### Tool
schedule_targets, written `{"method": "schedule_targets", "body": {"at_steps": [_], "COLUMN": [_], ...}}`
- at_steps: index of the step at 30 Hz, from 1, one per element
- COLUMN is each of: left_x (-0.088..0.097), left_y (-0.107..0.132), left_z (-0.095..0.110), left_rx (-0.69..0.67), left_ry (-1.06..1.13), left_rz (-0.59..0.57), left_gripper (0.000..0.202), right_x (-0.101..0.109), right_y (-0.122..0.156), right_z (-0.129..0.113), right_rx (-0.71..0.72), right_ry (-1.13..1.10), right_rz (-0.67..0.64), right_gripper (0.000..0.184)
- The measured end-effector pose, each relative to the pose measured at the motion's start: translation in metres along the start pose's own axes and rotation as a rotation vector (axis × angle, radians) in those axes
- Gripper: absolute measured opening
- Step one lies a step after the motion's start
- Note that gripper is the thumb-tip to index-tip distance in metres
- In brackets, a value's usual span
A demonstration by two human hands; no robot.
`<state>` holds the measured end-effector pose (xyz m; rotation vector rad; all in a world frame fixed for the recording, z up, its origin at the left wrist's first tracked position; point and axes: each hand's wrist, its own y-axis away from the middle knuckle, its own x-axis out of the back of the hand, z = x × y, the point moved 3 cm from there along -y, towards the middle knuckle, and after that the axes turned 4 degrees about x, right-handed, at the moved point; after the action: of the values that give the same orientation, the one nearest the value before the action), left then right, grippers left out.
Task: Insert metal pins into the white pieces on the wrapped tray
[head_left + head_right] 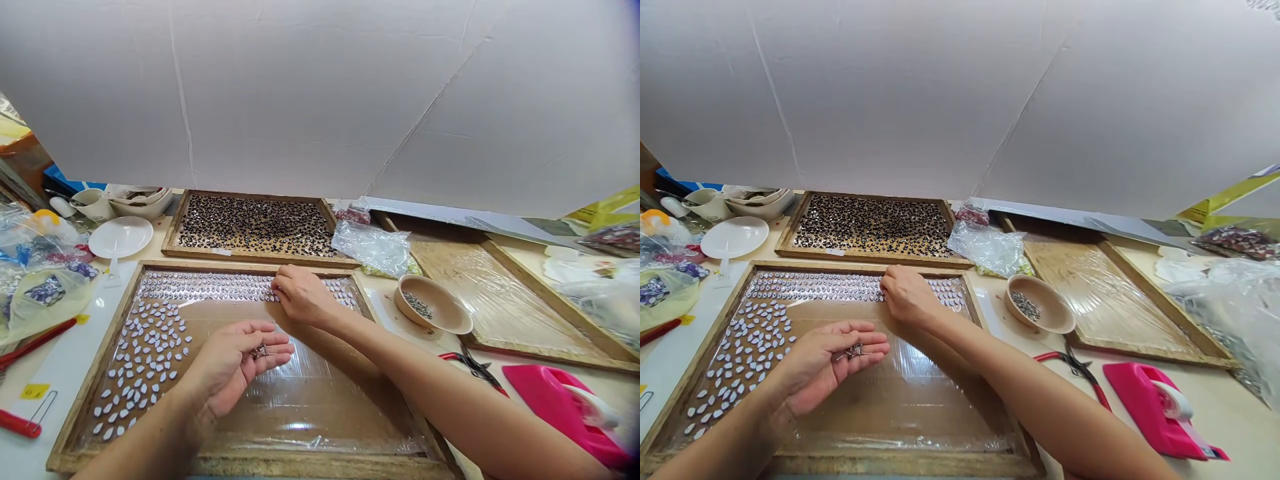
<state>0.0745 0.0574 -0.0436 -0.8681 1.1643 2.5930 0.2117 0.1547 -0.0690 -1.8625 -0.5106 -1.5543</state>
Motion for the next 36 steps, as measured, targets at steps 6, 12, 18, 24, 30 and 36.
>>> {"method": "schedule_targets", "body": {"at_steps": [6, 12, 18, 24, 30, 36], "left_x": [0.0, -0.001, 0.0, 0.001, 0.0, 0.001], "left_y": [0.0, 0.002, 0.001, 0.001, 0.001, 0.003], "left_z": [0.002, 0.004, 0.001, 0.002, 0.002, 0.001], "left_rx": [0.028, 0.018, 0.002, 0.018, 0.022, 0.046], "left_ry": [0.097, 0.143, 0.18, 0.163, 0.159, 0.125], "left_rz": [-0.011, -0.078, -0.087, -0.109, -0.11, -0.063], "left_gripper": [0.018, 0.032, 0.031, 0.035, 0.034, 0.03], "right_x": [0.012, 0.052, 0.049, 0.044, 0.047, 0.05], "right_y": [0.004, 0.021, 0.026, 0.028, 0.03, 0.031], "right_z": [0.001, -0.039, -0.075, -0.076, -0.078, -0.072], "right_rx": [0.01, 0.079, 0.116, 0.14, 0.139, 0.031], "right_ry": [-0.128, -0.491, -0.544, -0.532, -0.577, -0.7], "right_rz": [0.029, 0.124, 0.009, 0.051, 0.049, 0.0], "right_gripper": [0.018, 0.015, 0.02, 0.016, 0.015, 0.012]}}
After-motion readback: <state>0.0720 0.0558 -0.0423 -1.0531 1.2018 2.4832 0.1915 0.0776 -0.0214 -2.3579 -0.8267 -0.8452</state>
